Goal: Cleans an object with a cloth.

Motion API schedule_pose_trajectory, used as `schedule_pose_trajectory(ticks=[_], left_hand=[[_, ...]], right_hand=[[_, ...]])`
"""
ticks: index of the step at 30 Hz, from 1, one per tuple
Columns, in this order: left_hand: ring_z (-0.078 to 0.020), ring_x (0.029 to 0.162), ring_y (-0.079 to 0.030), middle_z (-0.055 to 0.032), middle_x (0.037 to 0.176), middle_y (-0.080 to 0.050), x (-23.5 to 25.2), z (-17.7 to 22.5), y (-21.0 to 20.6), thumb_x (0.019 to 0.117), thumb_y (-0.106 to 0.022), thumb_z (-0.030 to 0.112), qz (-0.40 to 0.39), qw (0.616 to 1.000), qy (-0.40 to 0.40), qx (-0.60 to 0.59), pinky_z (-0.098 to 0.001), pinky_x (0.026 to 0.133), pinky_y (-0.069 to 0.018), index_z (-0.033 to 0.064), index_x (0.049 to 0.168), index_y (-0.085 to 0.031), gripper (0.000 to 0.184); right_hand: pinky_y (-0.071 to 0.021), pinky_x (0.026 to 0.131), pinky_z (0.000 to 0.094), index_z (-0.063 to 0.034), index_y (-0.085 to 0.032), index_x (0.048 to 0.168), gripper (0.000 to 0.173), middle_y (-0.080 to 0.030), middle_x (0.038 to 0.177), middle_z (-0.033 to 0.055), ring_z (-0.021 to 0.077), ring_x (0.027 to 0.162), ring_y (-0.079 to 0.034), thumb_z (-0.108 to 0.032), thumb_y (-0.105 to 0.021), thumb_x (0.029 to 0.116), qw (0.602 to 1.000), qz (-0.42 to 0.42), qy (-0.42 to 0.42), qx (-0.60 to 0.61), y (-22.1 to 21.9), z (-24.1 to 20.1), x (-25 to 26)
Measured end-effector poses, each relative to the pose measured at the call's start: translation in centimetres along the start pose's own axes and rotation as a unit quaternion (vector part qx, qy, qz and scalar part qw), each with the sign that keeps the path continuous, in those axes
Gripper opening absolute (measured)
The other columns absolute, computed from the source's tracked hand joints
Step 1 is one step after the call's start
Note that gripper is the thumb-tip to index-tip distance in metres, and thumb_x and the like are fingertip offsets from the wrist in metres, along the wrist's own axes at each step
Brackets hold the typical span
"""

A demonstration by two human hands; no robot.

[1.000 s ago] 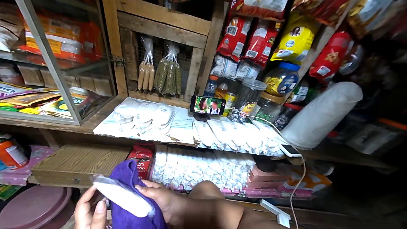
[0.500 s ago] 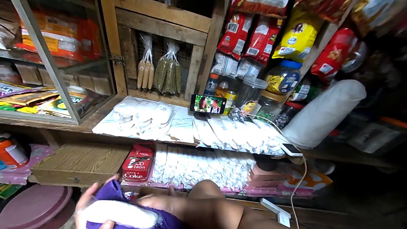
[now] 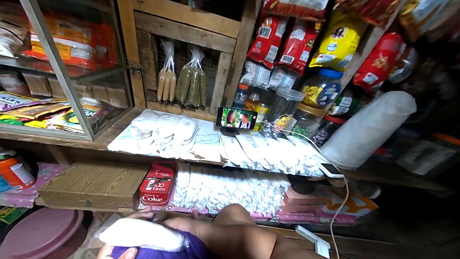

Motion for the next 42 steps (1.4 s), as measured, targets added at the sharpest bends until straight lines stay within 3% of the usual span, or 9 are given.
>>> schedule_pose_trajectory(ticks=[3,6,15,19,23,28,31,34,42], left_hand=[[-0.0052,0.120,-0.062,0.0114,0.131,-0.067,-0.2,-0.6,-0.4,0.0885,-0.072,0.051,-0.007,0.999,0.029,0.035,-0.0256,0.103,-0.0502,0.0343,0.132,-0.064,0.047],[-0.0126,0.122,-0.062,0.0028,0.134,-0.065,0.2,-0.6,-0.5,0.0921,-0.068,0.050,-0.003,0.999,0.020,0.027,-0.0306,0.105,-0.0492,0.0241,0.132,-0.065,0.047],[-0.0099,0.120,-0.062,0.0042,0.130,-0.067,0.5,2.3,2.0,0.0960,-0.065,0.045,0.083,0.994,-0.069,0.032,-0.0280,0.104,-0.0489,0.0201,0.129,-0.065,0.041],[-0.0043,0.102,-0.070,0.0109,0.106,-0.072,-0.8,4.3,3.7,0.1004,-0.061,0.039,0.285,0.955,-0.074,0.022,-0.0243,0.093,-0.0565,0.0171,0.121,-0.047,0.033],[-0.0007,0.099,-0.065,0.0000,0.106,-0.062,-1.4,5.7,4.3,0.1044,-0.034,0.012,0.440,0.892,-0.060,0.079,-0.0206,0.094,-0.0525,-0.0074,0.131,-0.031,0.033],[0.0050,0.108,-0.063,0.0156,0.115,-0.062,-1.3,3.8,4.1,0.1052,-0.045,0.018,0.297,0.939,-0.111,0.135,-0.0191,0.097,-0.0530,-0.0020,0.133,-0.031,0.037],[-0.0005,0.117,-0.061,0.0151,0.125,-0.065,-1.8,1.9,1.0,0.1048,-0.055,0.028,0.197,0.957,-0.156,0.144,-0.0249,0.103,-0.0500,0.0169,0.138,-0.047,0.036],[0.0029,0.123,-0.056,0.0208,0.132,-0.061,-1.2,1.6,-2.4,0.1034,-0.056,0.037,0.143,0.969,-0.153,0.131,-0.0226,0.107,-0.0451,0.0312,0.141,-0.048,0.038],[0.0028,0.123,-0.055,0.0210,0.129,-0.059,-0.4,1.5,-3.2,0.1044,-0.054,0.036,0.149,0.977,-0.097,0.117,-0.0236,0.108,-0.0450,0.0215,0.138,-0.040,0.039]], right_hand=[[-0.0476,0.081,0.0101,-0.0078,-0.055,0.121,0.030,-0.062,0.097,-0.0069,-0.0086,0.089,-0.057,-0.007,-0.028,0.1094,0.999,0.019,0.021,0.039,0.6,-0.5,0.4],[-0.0479,0.078,0.0100,-0.0076,-0.057,0.114,0.030,-0.062,0.091,-0.0080,-0.0093,0.084,-0.057,-0.006,-0.028,0.1086,0.999,0.037,0.006,0.002,0.1,-1.3,-0.4],[-0.0492,0.094,0.0200,-0.0011,-0.056,0.134,0.034,-0.065,0.116,0.0007,0.0000,0.103,-0.060,-0.015,-0.037,0.1096,1.000,0.025,0.001,-0.003,-0.4,-1.1,-0.3],[-0.0493,0.101,0.0288,0.0012,-0.048,0.142,0.039,-0.061,0.127,0.0074,0.0070,0.112,-0.060,-0.019,-0.040,0.1100,0.998,0.067,0.018,-0.009,0.4,-1.6,-0.3],[-0.0493,0.099,0.0261,0.0044,-0.051,0.134,0.032,-0.062,0.120,0.0070,0.0046,0.107,-0.060,-0.013,-0.042,0.1087,0.984,0.132,0.117,-0.028,1.1,-3.7,-1.1],[-0.0472,0.103,0.0223,0.0151,-0.051,0.128,0.031,-0.063,0.121,0.0113,0.0010,0.112,-0.059,-0.005,-0.044,0.1046,0.925,0.111,0.339,-0.127,-0.7,-6.8,-3.1],[-0.0390,0.113,0.0261,0.0252,-0.040,0.139,0.053,-0.054,0.141,0.0304,0.0133,0.132,-0.054,-0.006,-0.053,0.0982,0.865,0.070,0.436,-0.239,-3.4,-7.7,-4.1],[-0.0432,0.110,0.0259,0.0241,-0.040,0.139,0.060,-0.057,0.136,0.0296,0.0120,0.126,-0.058,-0.007,-0.064,0.0943,0.834,0.105,0.463,-0.281,-3.1,-7.9,-4.7],[-0.0445,0.111,0.0303,0.0226,-0.045,0.137,0.048,-0.059,0.135,0.0308,0.0190,0.126,-0.060,-0.001,-0.057,0.0968,0.822,0.117,0.460,-0.314,-2.2,-8.8,-4.6]])
Point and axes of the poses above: each hand's wrist, its own x-axis towards the middle knuckle, its own y-axis out of the back of the hand, z = x × y, the point moved 10 cm from there along x, towards the middle knuckle
